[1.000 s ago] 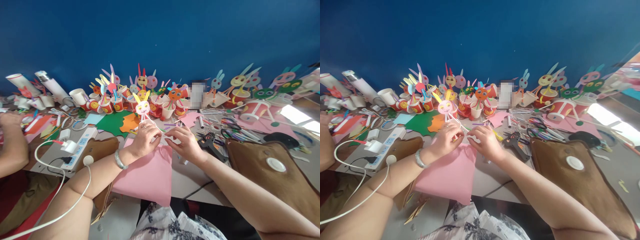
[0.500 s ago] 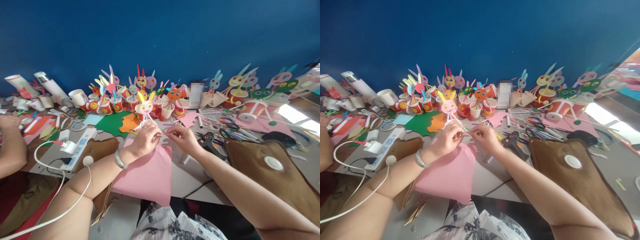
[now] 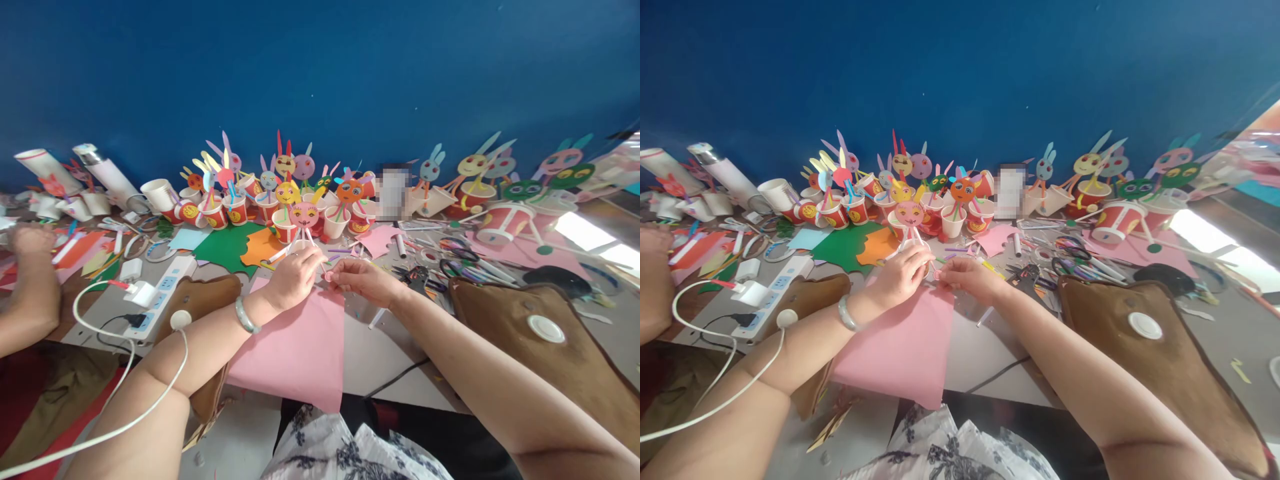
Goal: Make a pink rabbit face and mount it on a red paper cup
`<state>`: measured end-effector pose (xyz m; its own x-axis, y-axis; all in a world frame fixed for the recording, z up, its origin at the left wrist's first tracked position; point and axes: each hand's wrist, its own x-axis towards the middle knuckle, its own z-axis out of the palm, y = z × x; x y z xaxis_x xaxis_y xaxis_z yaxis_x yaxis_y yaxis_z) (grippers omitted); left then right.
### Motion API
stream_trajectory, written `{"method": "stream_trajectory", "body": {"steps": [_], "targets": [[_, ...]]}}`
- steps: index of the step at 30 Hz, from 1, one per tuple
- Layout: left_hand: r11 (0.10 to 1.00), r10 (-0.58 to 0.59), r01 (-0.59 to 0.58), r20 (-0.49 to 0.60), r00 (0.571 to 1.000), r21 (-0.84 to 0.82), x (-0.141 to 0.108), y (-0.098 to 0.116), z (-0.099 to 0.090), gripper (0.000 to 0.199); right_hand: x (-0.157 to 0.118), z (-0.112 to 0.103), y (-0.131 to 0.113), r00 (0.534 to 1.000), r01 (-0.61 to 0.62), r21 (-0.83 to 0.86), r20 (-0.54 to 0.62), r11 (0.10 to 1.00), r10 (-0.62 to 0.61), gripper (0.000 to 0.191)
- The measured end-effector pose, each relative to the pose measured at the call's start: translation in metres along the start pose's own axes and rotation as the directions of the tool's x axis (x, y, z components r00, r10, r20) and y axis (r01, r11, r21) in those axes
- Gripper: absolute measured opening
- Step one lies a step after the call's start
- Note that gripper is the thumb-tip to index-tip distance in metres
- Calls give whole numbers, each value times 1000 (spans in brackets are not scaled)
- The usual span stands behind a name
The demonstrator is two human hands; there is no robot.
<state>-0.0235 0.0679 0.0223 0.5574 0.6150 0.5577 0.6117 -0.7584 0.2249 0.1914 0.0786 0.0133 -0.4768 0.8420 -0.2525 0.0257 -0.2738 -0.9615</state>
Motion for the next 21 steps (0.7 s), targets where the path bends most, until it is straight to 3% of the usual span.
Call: {"method": "stream_trajectory", "body": {"steps": [8,21], "targets": [[988,15,-50,233,972,144,7,7,-7,33,-7,-3,-9,998,54,31,-33,998,-53,44],[967,13,-72,235,972,243,13,7,3,31,-13,-8,-18,997,57,-38,-47,998,-59,46]]}}
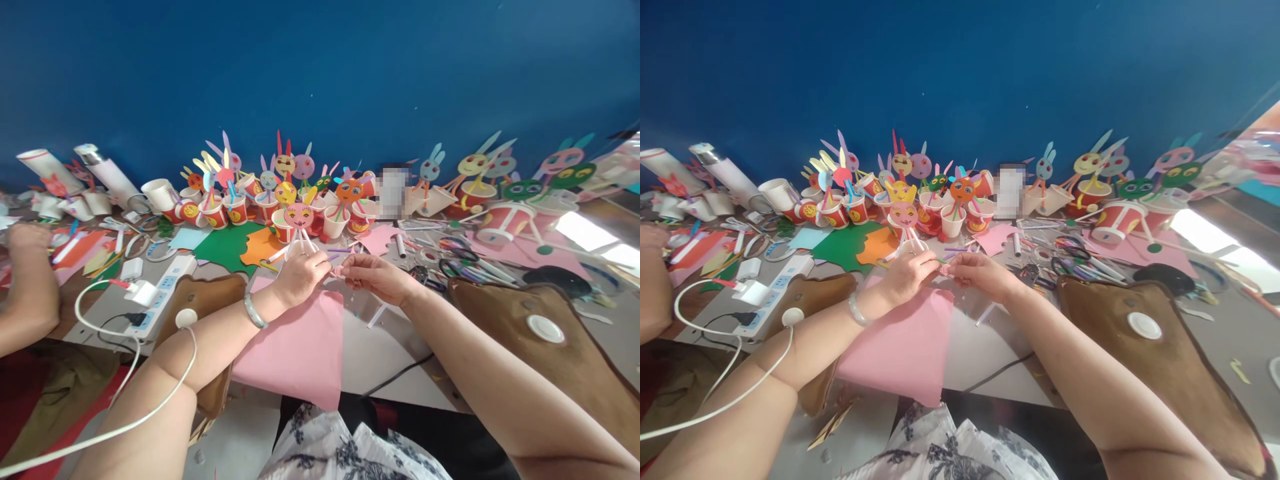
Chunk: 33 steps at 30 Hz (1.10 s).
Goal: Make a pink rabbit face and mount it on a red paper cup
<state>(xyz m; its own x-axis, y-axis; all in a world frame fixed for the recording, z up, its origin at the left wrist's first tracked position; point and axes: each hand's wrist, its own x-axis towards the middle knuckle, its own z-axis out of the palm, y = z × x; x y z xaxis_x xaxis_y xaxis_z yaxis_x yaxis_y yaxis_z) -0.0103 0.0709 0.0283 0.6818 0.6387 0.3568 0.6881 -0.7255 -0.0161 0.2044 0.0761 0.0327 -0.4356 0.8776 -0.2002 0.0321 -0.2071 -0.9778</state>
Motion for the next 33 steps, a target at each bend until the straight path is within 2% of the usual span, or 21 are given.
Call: {"method": "stream_trajectory", "body": {"steps": [6,10,14,18,25,33], "targets": [[999,-39,39,-34,999,1,3,0,7,42,-1,-4,0,998,26,-55,-63,998,-30,49],[998,-63,63,-74,995,-4,4,1,11,40,1,-7,3,981,71,-135,-167,988,-93,51],[996,-89,89,-115,989,-10,4,3,14,35,3,-7,6,956,154,-117,-235,981,-178,48],[996,-92,91,-137,986,-12,4,2,17,33,3,-9,7,947,185,-170,-232,968,-222,46],[994,-95,88,-128,987,-61,4,1,18,38,2,-9,8,951,158,-302,-209,940,-227,49],[998,-54,58,-166,985,15,3,0,20,43,2,-3,7,952,141,-282,-225,949,-209,49]]}}
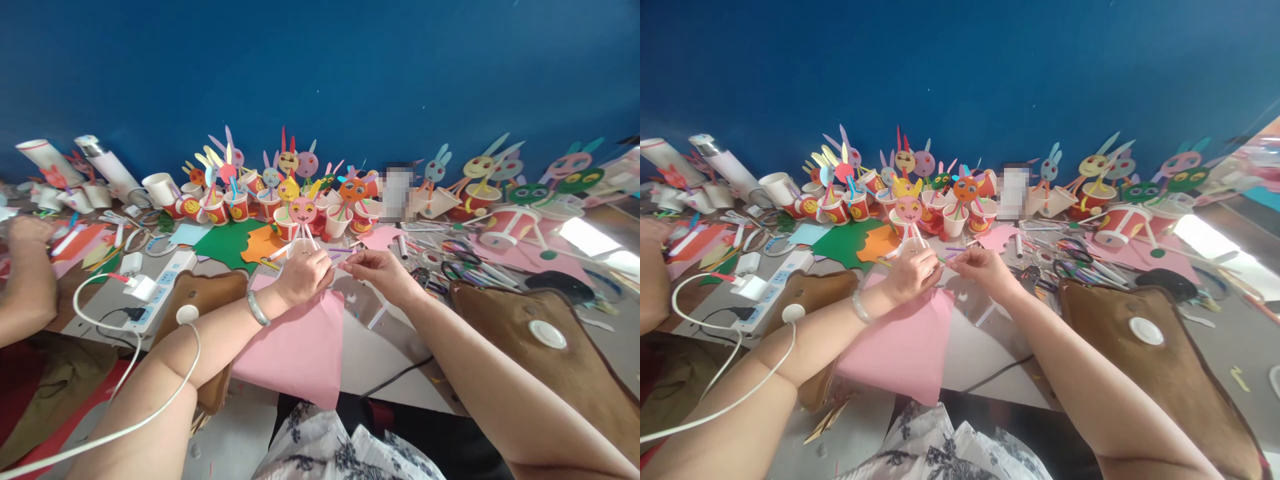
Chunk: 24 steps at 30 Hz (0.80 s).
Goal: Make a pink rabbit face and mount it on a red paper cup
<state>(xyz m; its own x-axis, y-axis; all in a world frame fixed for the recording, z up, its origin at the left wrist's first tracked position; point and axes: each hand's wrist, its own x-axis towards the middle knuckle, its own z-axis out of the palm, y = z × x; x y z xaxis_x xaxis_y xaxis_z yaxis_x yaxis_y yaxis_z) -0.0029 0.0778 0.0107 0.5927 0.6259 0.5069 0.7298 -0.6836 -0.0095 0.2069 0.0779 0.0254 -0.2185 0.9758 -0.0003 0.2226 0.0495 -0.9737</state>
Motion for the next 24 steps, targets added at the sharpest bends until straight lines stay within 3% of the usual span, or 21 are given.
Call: {"method": "stream_trajectory", "body": {"steps": [11,24], "targets": [[998,54,-53,-33,998,35,-2,-1,4,42,0,5,-1,999,8,-14,-37,1000,-8,54],[994,85,-86,3,996,63,0,1,1,41,0,4,13,978,170,-254,-77,952,-195,54]]}}
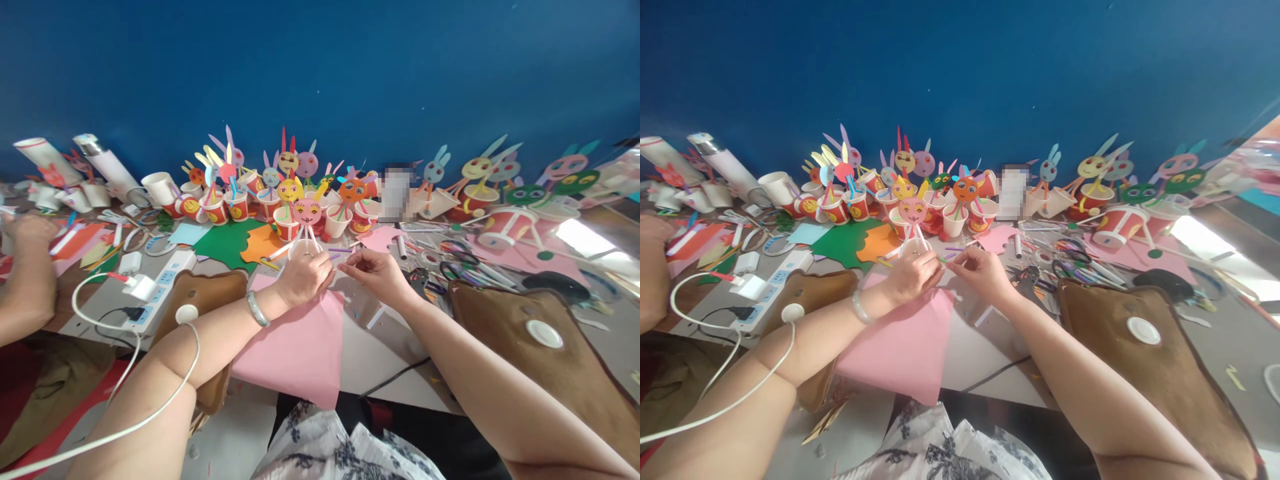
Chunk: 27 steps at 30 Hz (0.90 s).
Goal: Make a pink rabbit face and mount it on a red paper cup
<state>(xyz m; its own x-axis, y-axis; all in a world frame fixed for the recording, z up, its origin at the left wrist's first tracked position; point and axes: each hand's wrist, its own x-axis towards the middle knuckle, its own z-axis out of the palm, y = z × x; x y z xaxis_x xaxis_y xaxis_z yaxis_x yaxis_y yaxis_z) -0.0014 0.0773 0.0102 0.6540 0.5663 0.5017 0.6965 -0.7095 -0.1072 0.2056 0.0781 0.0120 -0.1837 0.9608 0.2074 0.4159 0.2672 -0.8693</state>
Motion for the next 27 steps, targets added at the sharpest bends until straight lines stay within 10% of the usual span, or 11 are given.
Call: {"method": "stream_trajectory", "body": {"steps": [27], "targets": [[1000,10,-10,166,986,-3,2,1,-4,41,-3,-5,-6,983,185,-311,36,932,-183,26]]}}
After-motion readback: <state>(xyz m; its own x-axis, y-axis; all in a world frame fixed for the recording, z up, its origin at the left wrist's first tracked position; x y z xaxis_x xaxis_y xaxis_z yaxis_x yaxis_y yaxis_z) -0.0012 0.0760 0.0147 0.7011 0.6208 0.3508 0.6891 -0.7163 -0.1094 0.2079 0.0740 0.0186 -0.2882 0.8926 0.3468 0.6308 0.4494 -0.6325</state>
